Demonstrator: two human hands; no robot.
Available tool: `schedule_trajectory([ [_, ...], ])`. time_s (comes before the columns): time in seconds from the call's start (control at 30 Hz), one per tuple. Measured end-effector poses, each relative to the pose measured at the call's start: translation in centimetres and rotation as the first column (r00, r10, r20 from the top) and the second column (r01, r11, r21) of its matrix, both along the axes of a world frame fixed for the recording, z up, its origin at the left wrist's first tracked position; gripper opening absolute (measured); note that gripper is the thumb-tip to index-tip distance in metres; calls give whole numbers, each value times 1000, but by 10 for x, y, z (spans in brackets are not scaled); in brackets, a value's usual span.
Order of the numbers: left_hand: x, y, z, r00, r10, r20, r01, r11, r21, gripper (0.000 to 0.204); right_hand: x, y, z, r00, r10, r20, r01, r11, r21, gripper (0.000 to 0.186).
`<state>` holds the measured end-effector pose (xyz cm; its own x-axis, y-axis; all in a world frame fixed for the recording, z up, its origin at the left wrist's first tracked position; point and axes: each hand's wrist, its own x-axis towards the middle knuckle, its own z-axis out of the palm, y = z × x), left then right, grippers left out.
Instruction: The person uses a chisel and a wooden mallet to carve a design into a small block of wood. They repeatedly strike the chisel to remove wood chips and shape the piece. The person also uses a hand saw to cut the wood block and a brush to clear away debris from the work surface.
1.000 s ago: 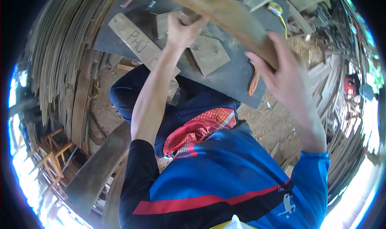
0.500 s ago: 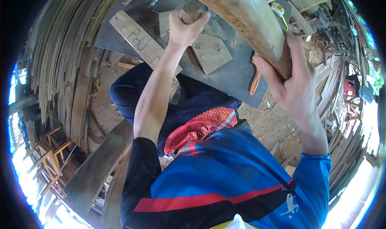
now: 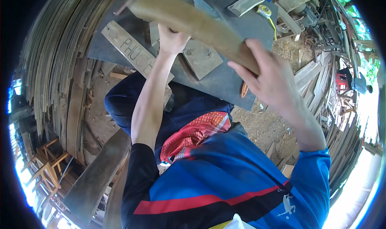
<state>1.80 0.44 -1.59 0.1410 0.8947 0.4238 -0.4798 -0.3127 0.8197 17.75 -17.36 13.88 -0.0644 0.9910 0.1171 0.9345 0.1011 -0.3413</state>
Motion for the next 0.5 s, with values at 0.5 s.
schedule_trajectory([
  [0.5,1,7,2,997,-46,-65,43,998,-43,24,8,12,4,999,39,-5,-38,989,142,41],
])
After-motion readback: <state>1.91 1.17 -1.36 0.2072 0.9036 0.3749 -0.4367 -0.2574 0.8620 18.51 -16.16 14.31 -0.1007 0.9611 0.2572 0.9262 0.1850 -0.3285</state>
